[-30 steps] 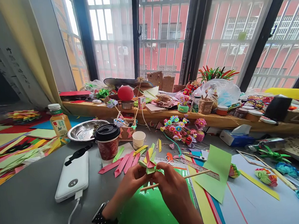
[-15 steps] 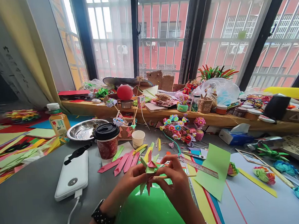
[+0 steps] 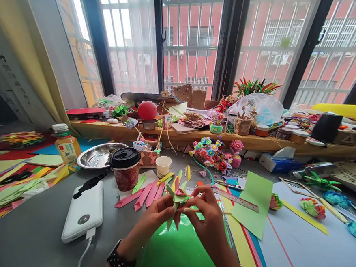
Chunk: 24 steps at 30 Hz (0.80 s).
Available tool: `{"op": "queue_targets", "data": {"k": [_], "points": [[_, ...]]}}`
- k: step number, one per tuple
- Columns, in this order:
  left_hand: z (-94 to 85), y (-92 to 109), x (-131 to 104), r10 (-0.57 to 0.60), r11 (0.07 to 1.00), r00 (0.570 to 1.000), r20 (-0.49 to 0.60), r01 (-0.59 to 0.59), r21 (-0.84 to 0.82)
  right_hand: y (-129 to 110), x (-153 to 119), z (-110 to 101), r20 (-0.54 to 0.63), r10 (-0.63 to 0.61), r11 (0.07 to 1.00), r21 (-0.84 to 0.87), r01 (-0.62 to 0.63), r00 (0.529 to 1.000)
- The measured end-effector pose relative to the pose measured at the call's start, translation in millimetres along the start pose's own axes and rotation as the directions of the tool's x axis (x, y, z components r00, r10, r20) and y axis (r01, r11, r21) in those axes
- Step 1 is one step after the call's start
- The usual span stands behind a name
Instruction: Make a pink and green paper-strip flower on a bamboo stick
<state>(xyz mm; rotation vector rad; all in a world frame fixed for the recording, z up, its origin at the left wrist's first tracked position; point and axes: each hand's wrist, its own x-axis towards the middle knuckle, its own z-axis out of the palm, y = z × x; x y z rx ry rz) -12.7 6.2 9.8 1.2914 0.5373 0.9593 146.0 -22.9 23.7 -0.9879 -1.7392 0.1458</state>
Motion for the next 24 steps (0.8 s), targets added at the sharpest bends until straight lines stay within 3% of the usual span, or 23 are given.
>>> {"op": "queue_targets", "data": {"k": [7, 11, 17, 24], "points": [[2.5, 6, -6, 0.079, 0.984, 0.996, -0.036, -0.072, 0.165, 0, 0, -1, 0.079, -0.032, 0.999, 0.005, 0.032, 0.996], [3.9, 8, -6, 0.094, 0.984, 0.995, -0.029, -0.088, 0.158, 0, 0, -1, 0.097, -0.066, 0.998, -0.001, 0.066, 0.993], [5.3, 10, -5, 0.028, 0.988, 0.999, -0.026, -0.024, 0.152, 0, 4, -10, 0.195, -0.069, 0.998, 0.01, 0.068, 0.978], [6.3, 4, -3, -0.025, 0.994, 0.999, -0.031, 0.028, 0.108, 1, 3, -8, 0.152, -0.049, 0.998, -0.027, 0.054, 0.987]]}}
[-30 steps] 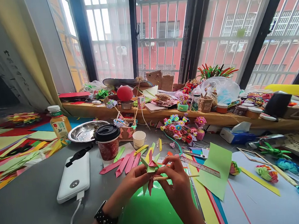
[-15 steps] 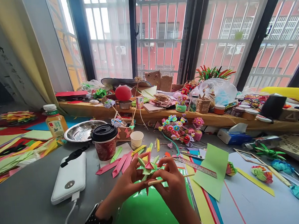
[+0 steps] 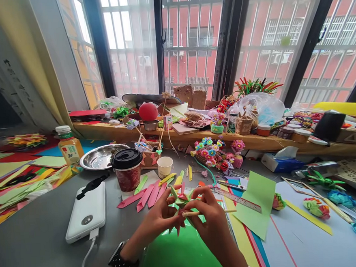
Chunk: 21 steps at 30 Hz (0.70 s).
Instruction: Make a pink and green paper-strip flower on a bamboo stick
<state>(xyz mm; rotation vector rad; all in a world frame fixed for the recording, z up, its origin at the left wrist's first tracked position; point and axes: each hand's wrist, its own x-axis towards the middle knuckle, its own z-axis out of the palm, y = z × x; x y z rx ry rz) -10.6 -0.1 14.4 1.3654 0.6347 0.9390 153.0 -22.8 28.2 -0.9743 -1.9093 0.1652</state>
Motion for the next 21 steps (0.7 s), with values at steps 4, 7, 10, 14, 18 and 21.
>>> {"op": "queue_targets", "data": {"k": [4, 7, 10, 14, 18, 21], "points": [[2.2, -1, 1, -0.004, 0.999, 0.999, -0.041, 0.003, -0.034, -1, 0, 2, -0.027, 0.004, 1.0, -0.026, -0.005, 1.0], [4.4, -1, 1, -0.019, 0.999, 0.996, -0.085, 0.016, -0.037, 0, 1, 1, -0.012, 0.037, 0.999, -0.029, -0.037, 0.999], [6.9, 0, 1, -0.047, 0.999, 0.99, -0.136, 0.046, -0.008, 4, 0, 2, 0.022, 0.053, 0.998, -0.031, -0.053, 0.998], [9.0, 0, 3, -0.054, 0.999, 0.986, -0.159, 0.052, -0.015, 9, -2, 5, 0.003, -0.015, 0.996, -0.093, 0.015, 1.0], [6.6, -3, 5, -0.055, 0.998, 0.986, -0.158, 0.058, 0.014, 8, -2, 8, -0.018, -0.056, 0.981, -0.185, 0.052, 0.998], [4.3, -5, 5, -0.014, 0.996, 0.974, -0.225, 0.033, 0.082, 5, -1, 9, -0.02, -0.02, 0.978, -0.209, 0.015, 1.0]]}}
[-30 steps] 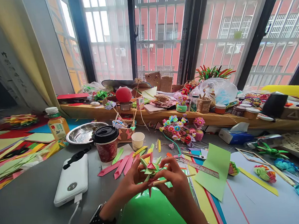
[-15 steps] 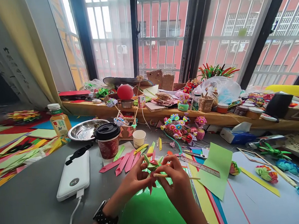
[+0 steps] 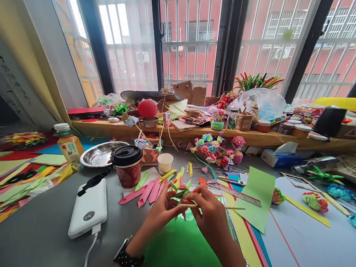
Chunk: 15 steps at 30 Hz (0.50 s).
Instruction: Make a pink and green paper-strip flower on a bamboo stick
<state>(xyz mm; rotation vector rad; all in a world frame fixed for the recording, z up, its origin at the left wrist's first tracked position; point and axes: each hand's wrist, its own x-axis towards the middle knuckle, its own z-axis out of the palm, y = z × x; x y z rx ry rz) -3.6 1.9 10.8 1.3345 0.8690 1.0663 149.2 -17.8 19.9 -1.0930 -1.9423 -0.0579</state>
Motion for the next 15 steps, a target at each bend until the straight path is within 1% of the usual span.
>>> {"op": "queue_targets", "data": {"k": [4, 6, 8, 10, 13, 15], "points": [[0.4, 3, -2, 0.108, 0.989, 0.981, -0.159, -0.09, 0.116, 0, 1, 1, -0.001, 0.034, 0.999, -0.013, -0.034, 0.999], [1.4, 5, -3, 0.138, 0.986, 0.973, -0.185, -0.118, 0.114, 0, 1, 2, 0.004, 0.034, 0.999, -0.017, -0.034, 0.999], [1.8, 6, -4, 0.133, 0.99, 0.978, -0.162, -0.122, 0.074, 0, 1, 2, 0.007, 0.032, 0.999, -0.013, -0.032, 0.999], [1.3, 3, -3, 0.105, 0.994, 0.99, -0.094, -0.101, 0.047, 0, 1, 3, 0.0, 0.028, 1.0, 0.0, -0.028, 1.0], [0.2, -3, 0, 0.053, 0.995, 0.999, 0.004, -0.053, 0.089, 0, 1, 4, -0.014, 0.024, 1.0, 0.02, -0.023, 1.0], [-0.2, -7, 2, 0.032, 0.996, 0.999, 0.026, -0.034, 0.088, 1, 1, 5, -0.009, 0.014, 1.0, 0.027, -0.013, 1.0]]}}
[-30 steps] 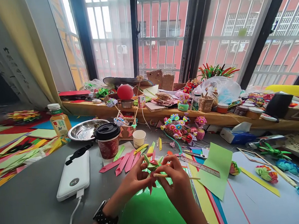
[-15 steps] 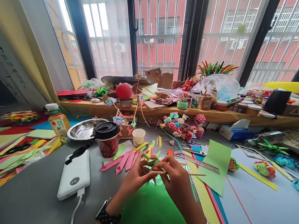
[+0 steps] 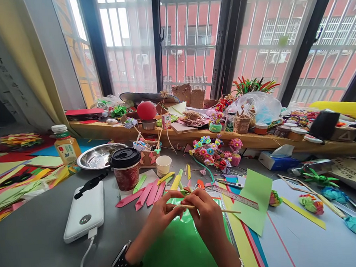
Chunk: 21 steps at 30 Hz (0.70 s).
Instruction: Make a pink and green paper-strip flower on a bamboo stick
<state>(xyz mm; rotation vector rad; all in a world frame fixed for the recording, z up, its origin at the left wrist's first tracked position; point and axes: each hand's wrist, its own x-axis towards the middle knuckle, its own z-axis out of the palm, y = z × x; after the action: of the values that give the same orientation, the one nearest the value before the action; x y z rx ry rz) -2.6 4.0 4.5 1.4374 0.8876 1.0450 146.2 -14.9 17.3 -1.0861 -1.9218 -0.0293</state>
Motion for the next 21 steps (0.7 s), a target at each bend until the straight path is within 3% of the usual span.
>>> {"op": "queue_targets", "data": {"k": [6, 12, 18, 21], "points": [[-0.4, 1, 0, -0.017, 0.997, 1.0, -0.005, 0.017, -0.073, 4, -2, 3, -0.012, -0.016, 0.999, -0.031, 0.016, 1.0], [-1.2, 5, 0, 0.021, 0.999, 0.994, -0.109, -0.025, -0.034, 1, 1, -2, 0.001, -0.022, 0.999, -0.027, 0.022, 1.0], [-1.4, 9, -1, 0.033, 0.997, 0.984, -0.173, -0.045, -0.066, 8, 2, -11, -0.118, 0.024, 1.0, -0.001, -0.025, 0.993], [-0.9, 10, -2, 0.04, 0.995, 0.977, -0.21, -0.058, -0.079, 12, 1, -16, -0.114, 0.067, 0.998, 0.014, -0.066, 0.991]]}}
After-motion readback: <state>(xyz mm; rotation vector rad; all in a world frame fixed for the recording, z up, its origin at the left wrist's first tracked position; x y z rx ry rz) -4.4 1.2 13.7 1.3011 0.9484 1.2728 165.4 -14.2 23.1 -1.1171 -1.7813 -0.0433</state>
